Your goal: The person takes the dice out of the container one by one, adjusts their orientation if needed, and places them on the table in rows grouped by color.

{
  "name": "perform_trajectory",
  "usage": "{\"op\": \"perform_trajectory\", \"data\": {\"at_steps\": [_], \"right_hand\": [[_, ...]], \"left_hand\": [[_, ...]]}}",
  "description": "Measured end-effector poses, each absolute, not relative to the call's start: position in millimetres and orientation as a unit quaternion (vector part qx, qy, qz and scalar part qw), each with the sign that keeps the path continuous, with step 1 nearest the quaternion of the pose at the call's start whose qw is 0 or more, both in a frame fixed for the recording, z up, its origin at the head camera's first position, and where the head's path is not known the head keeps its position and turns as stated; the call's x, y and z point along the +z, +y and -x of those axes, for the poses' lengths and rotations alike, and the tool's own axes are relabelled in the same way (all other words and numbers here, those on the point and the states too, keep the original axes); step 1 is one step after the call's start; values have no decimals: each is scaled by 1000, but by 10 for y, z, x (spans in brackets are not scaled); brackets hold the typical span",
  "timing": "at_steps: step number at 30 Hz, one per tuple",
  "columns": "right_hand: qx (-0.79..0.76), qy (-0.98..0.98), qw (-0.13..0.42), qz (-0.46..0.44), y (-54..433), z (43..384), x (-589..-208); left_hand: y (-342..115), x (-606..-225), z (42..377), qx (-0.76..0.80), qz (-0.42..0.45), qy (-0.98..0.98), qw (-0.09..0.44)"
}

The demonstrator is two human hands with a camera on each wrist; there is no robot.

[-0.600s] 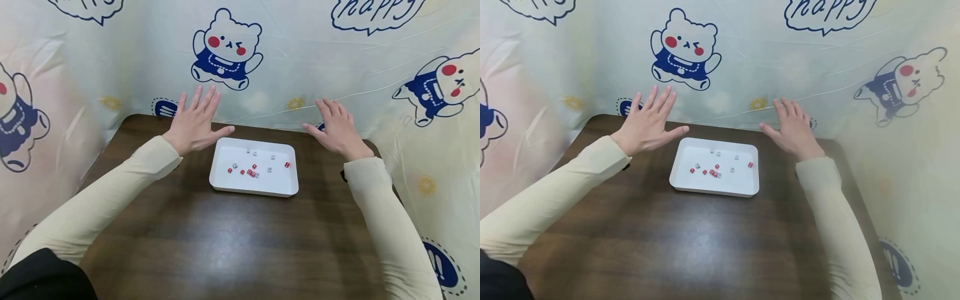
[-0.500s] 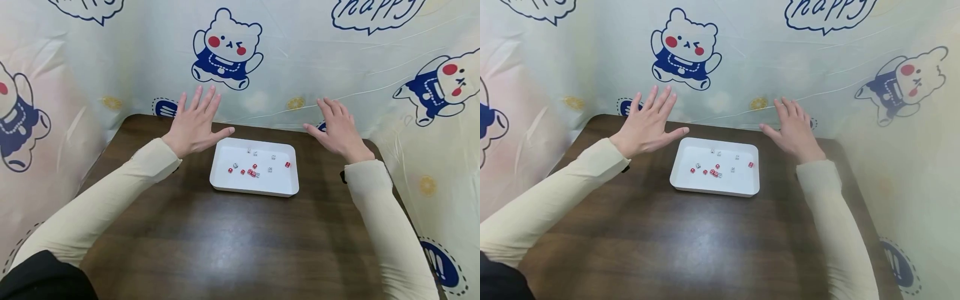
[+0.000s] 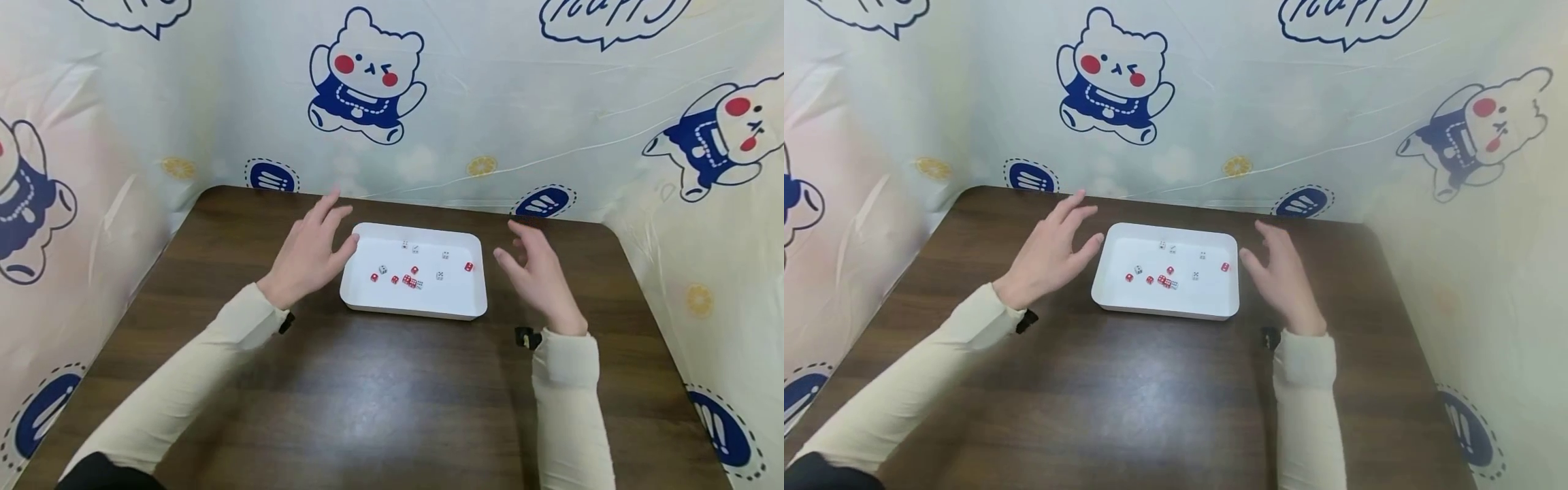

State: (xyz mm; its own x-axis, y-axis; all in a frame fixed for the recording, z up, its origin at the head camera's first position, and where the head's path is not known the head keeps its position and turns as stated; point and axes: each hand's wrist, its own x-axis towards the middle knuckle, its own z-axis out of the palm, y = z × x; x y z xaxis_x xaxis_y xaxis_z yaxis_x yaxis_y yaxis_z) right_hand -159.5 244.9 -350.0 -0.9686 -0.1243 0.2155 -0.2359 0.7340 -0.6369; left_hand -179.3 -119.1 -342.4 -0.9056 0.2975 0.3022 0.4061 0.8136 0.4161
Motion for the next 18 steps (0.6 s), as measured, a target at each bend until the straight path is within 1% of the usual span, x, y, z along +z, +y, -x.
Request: {"op": "perform_trajectory", "data": {"at_steps": [4,8,15,18], "right_hand": [[371,-923,53,-84,2385,1492,-3754],[379,-921,30,-82,2294,1462,-3947],[350,-934,-3,-69,2197,1485,-4170],[329,-942,-13,-66,2170,1509,-4244]], "left_hand": [[-1193,-3651,1745,-273,160,-946,69],[-1178,-3817,1748,-267,157,-950,35],[-1082,-4006,1796,-255,164,-953,-8],[-1027,-4078,1814,-242,166,-955,-35]]}}
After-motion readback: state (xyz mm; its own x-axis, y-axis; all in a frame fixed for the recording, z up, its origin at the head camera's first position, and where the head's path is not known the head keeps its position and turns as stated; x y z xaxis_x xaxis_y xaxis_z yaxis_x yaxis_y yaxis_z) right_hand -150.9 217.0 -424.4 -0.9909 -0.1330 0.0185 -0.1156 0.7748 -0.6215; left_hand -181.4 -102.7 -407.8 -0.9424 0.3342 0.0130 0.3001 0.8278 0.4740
